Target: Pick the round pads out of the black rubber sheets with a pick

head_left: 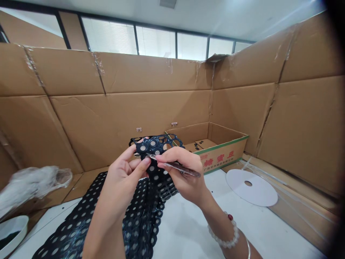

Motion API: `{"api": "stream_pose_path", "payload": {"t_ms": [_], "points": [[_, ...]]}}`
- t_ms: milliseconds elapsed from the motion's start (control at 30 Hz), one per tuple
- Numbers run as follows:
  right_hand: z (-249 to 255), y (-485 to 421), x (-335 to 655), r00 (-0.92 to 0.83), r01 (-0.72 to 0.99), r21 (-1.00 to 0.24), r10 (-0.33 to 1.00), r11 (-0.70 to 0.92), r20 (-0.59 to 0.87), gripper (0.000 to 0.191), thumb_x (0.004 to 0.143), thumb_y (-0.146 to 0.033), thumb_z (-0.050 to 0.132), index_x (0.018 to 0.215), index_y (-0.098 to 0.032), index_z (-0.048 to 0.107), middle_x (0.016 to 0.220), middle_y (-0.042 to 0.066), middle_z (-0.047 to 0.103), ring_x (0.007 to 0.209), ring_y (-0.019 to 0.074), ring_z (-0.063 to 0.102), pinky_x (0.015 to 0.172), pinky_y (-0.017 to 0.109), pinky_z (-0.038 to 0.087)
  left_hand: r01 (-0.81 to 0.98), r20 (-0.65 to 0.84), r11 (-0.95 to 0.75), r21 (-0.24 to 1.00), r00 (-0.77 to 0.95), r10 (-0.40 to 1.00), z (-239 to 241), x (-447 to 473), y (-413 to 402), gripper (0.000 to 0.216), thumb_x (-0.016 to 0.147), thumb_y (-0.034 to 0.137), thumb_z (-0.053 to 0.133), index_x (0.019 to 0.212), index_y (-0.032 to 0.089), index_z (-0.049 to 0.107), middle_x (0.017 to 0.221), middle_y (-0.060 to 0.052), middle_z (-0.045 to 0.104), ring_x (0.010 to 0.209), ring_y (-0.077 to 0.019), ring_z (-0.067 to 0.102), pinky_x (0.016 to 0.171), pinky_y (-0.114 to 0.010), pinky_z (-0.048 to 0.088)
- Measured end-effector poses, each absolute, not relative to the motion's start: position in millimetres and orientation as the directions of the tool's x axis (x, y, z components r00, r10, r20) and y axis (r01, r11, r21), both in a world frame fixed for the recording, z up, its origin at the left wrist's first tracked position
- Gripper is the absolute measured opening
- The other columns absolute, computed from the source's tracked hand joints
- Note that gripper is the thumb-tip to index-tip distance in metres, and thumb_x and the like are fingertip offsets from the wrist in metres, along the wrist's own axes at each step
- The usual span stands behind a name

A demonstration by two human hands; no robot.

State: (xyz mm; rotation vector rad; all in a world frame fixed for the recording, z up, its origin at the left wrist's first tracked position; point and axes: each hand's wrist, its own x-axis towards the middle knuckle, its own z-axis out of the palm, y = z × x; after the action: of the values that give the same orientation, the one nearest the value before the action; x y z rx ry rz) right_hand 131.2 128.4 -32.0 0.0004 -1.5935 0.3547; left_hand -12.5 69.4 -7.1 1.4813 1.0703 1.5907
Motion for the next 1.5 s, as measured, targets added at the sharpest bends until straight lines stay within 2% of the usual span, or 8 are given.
{"api": "stream_pose_path", "payload": {"t_ms": [200, 300, 533, 867, 1000, 1167, 1333, 1500], "points": [[-39, 131, 125, -0.041, 0.325, 0.022, -0.009, 0.946, 0.999, 0.014, 0.093, -0.014, 0.059, 0.087, -0.024, 0.066, 0.077, -0.005, 0.074, 0.070, 0.0138, 0.061, 0.082, 0.041, 0.034, 0.129, 0.449, -0.434, 0.891, -0.129, 0.884, -11, -7, 71, 0.054, 0.080, 0.027, 0.074, 0.131, 0.025, 0.058, 0.068, 0.004, 0.068, 0.062, -0.0121, 0.059, 0.065, -0.020, 0.048], [-44, 139, 120, -0.009, 0.426, 0.091, -0.097, 0.900, 0.995, 0.014, 0.093, -0.017, 0.059, 0.083, -0.025, 0.065, 0.073, -0.006, 0.074, 0.072, 0.0159, 0.057, 0.087, 0.044, 0.030, 0.239, 0.471, -0.431, 0.870, -0.147, 0.870, -15, -5, 74, 0.053, 0.081, 0.026, 0.071, 0.132, 0.024, 0.058, 0.062, 0.006, 0.061, 0.058, -0.0130, 0.057, 0.064, -0.022, 0.048], [-50, 152, 115, -0.004, 0.383, 0.092, -0.098, 0.919, 0.995, 0.013, 0.090, -0.015, 0.059, 0.081, -0.024, 0.063, 0.075, -0.001, 0.069, 0.076, 0.0171, 0.056, 0.073, 0.037, 0.037, 0.300, 0.469, -0.418, 0.858, -0.126, 0.874, -19, -6, 80, 0.049, 0.082, 0.024, 0.066, 0.131, 0.021, 0.058, 0.070, 0.003, 0.064, 0.065, -0.0160, 0.062, 0.071, -0.027, 0.051], [-56, 160, 113, -0.068, 0.297, 0.043, -0.024, 0.954, 0.997, 0.014, 0.090, -0.011, 0.057, 0.084, -0.023, 0.061, 0.095, 0.004, 0.073, 0.092, 0.0211, 0.061, 0.079, 0.039, 0.050, 0.310, 0.464, -0.427, 0.850, -0.057, 0.884, -24, -3, 88, 0.040, 0.084, 0.020, 0.062, 0.124, 0.023, 0.063, 0.116, -0.005, 0.071, 0.087, -0.0175, 0.070, 0.084, -0.028, 0.051], [-55, 161, 110, -0.040, 0.262, 0.027, -0.017, 0.965, 0.999, 0.018, 0.091, -0.009, 0.053, 0.084, -0.022, 0.062, 0.096, 0.006, 0.073, 0.093, 0.0203, 0.064, 0.080, 0.038, 0.054, 0.242, 0.425, -0.409, 0.880, -0.017, 0.905, -23, -2, 86, 0.040, 0.084, 0.021, 0.064, 0.124, 0.020, 0.060, 0.097, -0.003, 0.075, 0.076, -0.0147, 0.068, 0.073, -0.023, 0.049], [-50, 160, 117, -0.039, 0.180, 0.052, -0.045, 0.982, 0.998, 0.015, 0.090, -0.008, 0.056, 0.090, -0.021, 0.064, 0.097, 0.008, 0.076, 0.095, 0.0200, 0.070, 0.082, 0.037, 0.058, 0.142, 0.365, -0.357, 0.923, -0.036, 0.930, -22, -7, 84, 0.051, 0.081, 0.028, 0.072, 0.127, 0.019, 0.051, 0.076, 0.000, 0.075, 0.076, -0.0172, 0.068, 0.076, -0.025, 0.048], [-50, 158, 125, -0.043, 0.104, 0.047, -0.043, 0.993, 0.998, 0.021, 0.090, -0.007, 0.053, 0.101, -0.022, 0.064, 0.102, 0.009, 0.078, 0.096, 0.0199, 0.074, 0.084, 0.035, 0.061, 0.216, 0.363, -0.349, 0.912, -0.029, 0.931, -21, -10, 84, 0.028, 0.087, 0.035, 0.066, 0.108, 0.023, 0.054, 0.076, 0.000, 0.074, 0.072, -0.0162, 0.064, 0.070, -0.026, 0.044], [-45, 154, 132, 0.099, -0.023, -0.178, 0.179, 0.984, 0.979, 0.021, 0.090, -0.007, 0.052, 0.088, -0.023, 0.065, 0.083, 0.003, 0.077, 0.076, 0.0146, 0.074, 0.069, 0.025, 0.061, 0.342, 0.366, -0.344, 0.874, 0.000, 0.930, -20, -8, 78, 0.015, 0.085, 0.031, 0.064, 0.098, 0.023, 0.063, 0.069, 0.000, 0.069, 0.067, -0.0182, 0.060, 0.066, -0.028, 0.044]]}}
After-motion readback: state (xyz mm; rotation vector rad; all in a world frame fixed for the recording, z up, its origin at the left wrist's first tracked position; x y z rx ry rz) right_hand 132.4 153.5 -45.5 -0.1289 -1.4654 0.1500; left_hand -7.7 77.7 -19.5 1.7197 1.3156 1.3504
